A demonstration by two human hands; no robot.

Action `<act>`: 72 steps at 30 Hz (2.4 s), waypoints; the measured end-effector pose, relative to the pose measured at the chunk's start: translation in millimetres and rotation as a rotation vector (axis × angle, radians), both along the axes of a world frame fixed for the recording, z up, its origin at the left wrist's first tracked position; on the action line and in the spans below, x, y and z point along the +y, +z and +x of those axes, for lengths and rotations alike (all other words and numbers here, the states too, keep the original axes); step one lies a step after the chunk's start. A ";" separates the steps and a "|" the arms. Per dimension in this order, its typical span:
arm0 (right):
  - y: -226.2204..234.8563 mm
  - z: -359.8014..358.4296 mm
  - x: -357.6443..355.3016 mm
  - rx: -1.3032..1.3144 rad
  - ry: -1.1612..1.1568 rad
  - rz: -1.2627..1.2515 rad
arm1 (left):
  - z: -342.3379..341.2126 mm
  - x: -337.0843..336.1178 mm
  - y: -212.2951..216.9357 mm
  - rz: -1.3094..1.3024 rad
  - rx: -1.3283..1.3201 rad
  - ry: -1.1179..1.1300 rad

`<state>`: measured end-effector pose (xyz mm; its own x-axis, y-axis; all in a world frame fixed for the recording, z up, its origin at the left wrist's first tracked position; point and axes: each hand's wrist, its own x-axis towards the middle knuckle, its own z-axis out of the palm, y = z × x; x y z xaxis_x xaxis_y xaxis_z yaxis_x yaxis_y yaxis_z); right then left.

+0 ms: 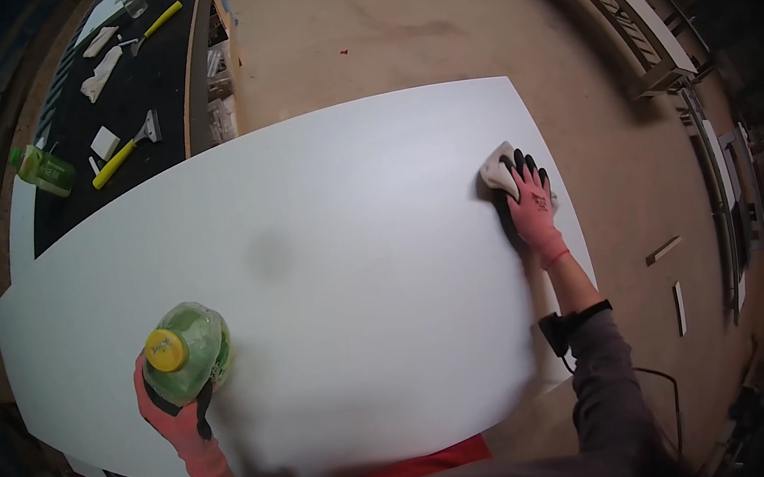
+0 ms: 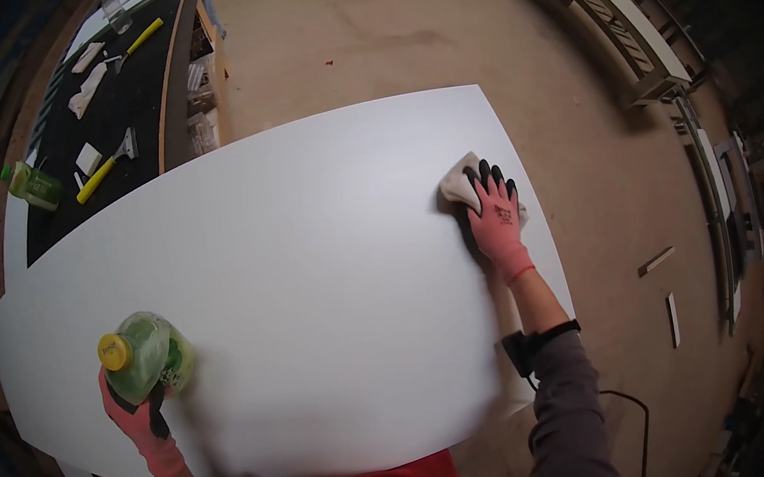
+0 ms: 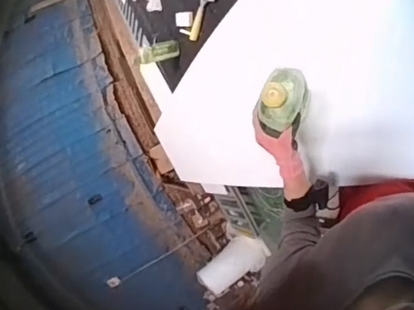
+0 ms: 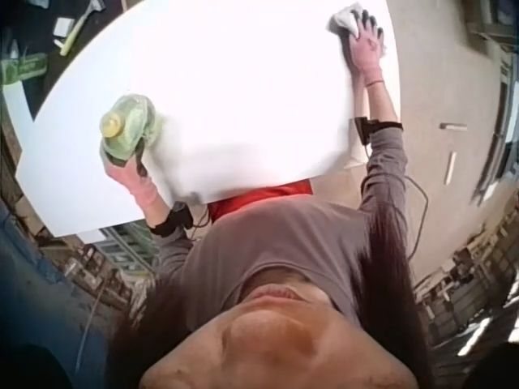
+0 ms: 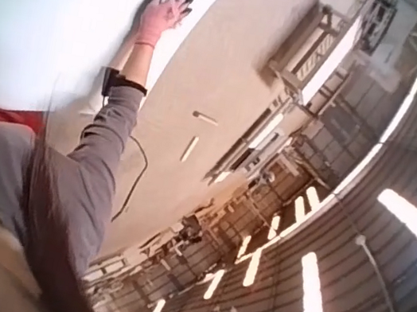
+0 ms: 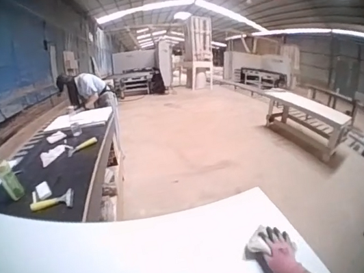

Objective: The recorder is cleaning large white furniture boards using a cloth and liquid cleaner in a workshop.

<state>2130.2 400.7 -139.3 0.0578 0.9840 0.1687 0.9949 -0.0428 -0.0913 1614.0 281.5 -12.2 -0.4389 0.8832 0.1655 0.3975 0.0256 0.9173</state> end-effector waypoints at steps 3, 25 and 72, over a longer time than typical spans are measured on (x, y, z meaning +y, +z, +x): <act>-14.9 -119.1 18.2 0.007 -0.150 0.011 | -53.4 -21.7 1.5 0.035 -0.083 0.063; -5.3 -208.9 -73.6 0.007 -0.798 -0.046 | -207.9 -1.3 24.0 -0.174 0.060 -0.460; 4.2 -173.5 11.4 0.045 -0.409 -0.061 | -154.9 4.4 31.1 -0.222 0.433 -0.170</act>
<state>1956.8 412.1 -135.1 0.4516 0.8867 0.0989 0.8900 -0.4400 -0.1194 1459.1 285.9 18.9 -0.2189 0.9705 0.1013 0.7554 0.1029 0.6471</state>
